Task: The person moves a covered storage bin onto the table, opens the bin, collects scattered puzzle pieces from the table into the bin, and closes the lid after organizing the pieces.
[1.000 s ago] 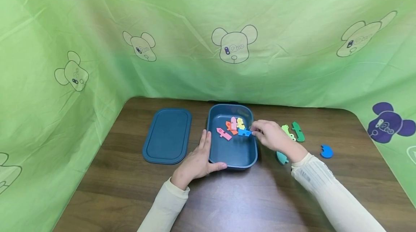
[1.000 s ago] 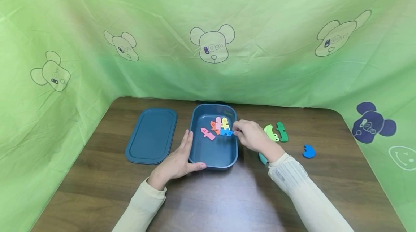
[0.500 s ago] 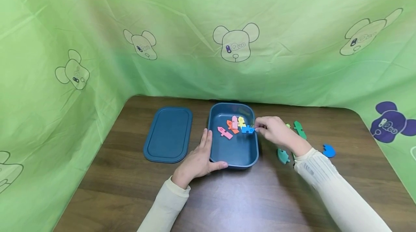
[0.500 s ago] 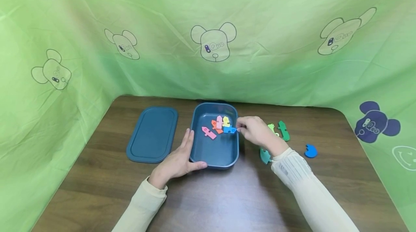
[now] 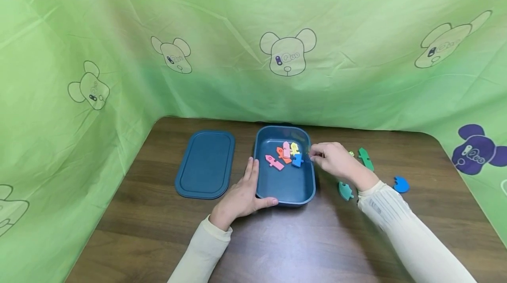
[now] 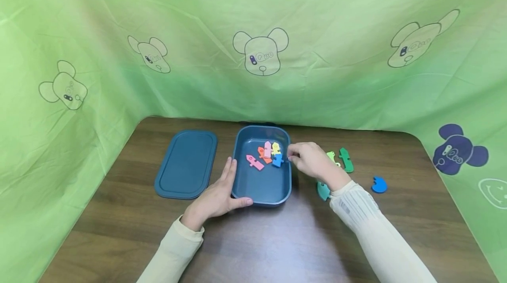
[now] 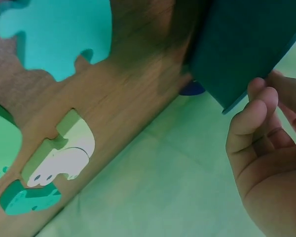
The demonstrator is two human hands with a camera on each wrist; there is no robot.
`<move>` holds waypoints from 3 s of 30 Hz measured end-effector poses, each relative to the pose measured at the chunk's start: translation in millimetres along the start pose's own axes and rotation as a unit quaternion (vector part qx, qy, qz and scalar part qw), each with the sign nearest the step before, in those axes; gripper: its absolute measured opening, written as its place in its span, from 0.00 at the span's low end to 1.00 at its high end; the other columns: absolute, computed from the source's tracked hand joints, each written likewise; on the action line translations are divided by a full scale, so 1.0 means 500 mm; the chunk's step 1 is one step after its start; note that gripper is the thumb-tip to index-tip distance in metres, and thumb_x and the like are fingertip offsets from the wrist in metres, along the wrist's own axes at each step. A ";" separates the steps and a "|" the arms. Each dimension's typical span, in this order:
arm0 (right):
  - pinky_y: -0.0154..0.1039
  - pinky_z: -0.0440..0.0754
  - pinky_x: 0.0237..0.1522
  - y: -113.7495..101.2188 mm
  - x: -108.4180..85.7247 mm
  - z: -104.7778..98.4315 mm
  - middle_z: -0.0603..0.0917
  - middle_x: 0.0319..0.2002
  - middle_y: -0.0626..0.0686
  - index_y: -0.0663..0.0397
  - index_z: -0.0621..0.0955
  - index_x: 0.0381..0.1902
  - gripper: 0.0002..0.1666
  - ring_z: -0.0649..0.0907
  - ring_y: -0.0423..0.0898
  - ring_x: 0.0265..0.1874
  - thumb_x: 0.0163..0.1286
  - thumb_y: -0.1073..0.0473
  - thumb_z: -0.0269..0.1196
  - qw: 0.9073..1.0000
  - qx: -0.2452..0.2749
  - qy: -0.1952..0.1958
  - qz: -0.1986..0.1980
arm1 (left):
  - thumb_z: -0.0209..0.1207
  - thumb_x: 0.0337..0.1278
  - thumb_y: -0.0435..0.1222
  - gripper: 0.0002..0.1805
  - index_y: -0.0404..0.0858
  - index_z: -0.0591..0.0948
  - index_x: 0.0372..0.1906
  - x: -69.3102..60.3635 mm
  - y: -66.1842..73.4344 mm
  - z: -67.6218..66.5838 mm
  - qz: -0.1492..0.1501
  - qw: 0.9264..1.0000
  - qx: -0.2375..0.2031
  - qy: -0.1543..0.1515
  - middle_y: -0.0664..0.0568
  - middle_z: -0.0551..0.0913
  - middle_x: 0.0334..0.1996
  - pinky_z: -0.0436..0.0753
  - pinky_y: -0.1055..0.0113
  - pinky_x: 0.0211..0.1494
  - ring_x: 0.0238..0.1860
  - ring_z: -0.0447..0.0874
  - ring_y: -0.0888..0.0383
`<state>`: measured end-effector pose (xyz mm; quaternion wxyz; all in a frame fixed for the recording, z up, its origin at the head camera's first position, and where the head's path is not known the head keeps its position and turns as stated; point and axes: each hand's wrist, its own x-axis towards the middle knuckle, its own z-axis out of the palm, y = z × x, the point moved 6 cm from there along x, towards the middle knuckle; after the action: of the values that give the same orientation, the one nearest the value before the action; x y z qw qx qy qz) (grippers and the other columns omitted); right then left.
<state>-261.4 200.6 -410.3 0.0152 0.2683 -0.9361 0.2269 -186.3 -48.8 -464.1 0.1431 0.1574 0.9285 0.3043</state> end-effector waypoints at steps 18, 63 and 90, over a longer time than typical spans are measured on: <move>0.41 0.75 0.29 0.095 -0.172 -0.022 0.80 0.26 0.42 0.58 0.84 0.40 0.04 0.76 0.40 0.25 0.70 0.64 0.64 0.994 -0.010 -0.023 0.109 | 0.63 0.52 0.69 0.67 0.45 0.34 0.82 -0.002 0.001 0.004 -0.013 1.000 0.001 -0.009 0.53 0.29 0.81 0.68 0.41 0.67 0.71 0.62 0.34; 0.37 0.74 0.27 0.046 -0.238 0.003 0.75 0.27 0.38 0.47 0.81 0.31 0.12 0.72 0.35 0.26 0.59 0.69 0.72 0.989 -0.030 0.140 0.028 | 0.63 0.53 0.69 0.68 0.44 0.35 0.82 -0.004 0.002 0.002 -0.003 1.000 -0.006 -0.008 0.49 0.30 0.82 0.70 0.41 0.65 0.70 0.63 0.31; 0.35 0.75 0.28 -0.054 -0.180 -0.014 0.78 0.29 0.38 0.48 0.83 0.36 0.11 0.73 0.38 0.27 0.62 0.68 0.72 0.993 0.015 0.117 0.006 | 0.65 0.54 0.66 0.67 0.44 0.36 0.82 -0.003 0.003 0.004 -0.004 1.000 -0.017 -0.006 0.51 0.29 0.81 0.69 0.41 0.66 0.71 0.61 0.32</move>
<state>-171.5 228.0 -406.4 0.1193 0.2346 -0.9260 0.2707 -183.9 -47.3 -464.7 0.1526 0.1532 0.9230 0.3182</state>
